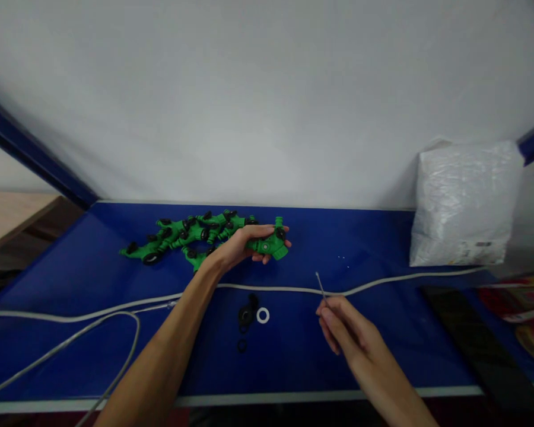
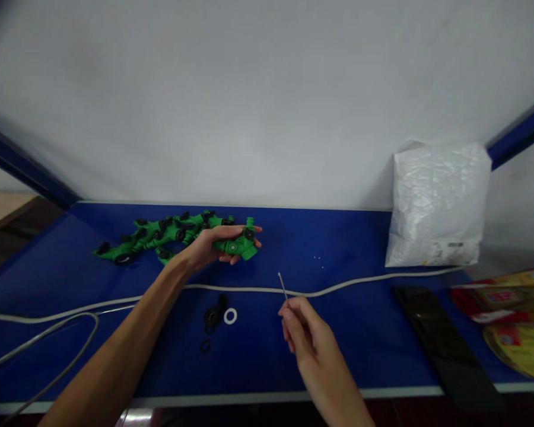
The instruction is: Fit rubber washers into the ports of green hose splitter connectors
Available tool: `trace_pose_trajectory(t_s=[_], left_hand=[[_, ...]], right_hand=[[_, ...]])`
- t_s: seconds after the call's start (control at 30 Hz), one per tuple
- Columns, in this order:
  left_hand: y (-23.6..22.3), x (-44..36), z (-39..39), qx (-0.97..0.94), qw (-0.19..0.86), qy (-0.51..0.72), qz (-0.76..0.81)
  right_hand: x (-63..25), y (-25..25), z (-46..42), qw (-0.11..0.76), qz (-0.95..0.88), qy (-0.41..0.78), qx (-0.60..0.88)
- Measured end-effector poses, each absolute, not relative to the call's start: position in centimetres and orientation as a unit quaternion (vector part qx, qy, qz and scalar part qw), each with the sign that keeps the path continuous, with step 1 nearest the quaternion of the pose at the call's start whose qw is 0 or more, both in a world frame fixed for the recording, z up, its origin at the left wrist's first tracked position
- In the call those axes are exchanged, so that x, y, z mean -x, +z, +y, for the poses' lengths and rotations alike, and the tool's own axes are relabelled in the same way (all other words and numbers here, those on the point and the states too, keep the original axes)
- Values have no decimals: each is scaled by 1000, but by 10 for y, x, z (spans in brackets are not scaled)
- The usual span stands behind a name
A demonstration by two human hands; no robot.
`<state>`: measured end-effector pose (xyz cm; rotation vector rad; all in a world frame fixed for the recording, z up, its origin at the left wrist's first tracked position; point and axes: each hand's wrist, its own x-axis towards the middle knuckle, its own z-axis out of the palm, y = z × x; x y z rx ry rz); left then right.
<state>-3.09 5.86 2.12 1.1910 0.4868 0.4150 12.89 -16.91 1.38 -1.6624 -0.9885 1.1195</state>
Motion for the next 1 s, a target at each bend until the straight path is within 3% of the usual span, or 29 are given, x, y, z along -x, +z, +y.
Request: trace_pose_trajectory(t_s=[0.1, 0.53, 0.73, 1.0], left_hand=[[22, 30, 58, -556, 777, 189, 225], [10, 34, 37, -507, 785, 244, 260], [17, 37, 38, -467, 794, 280, 269], [18, 35, 34, -421, 815, 278, 283]], right_hand=[[-124, 8, -177, 386, -455, 386, 703], [-74, -7, -144, 309, -655, 154, 672], [-48, 0, -113, 211, -697, 148, 669], [-52, -19, -107, 251, -702, 169, 644]])
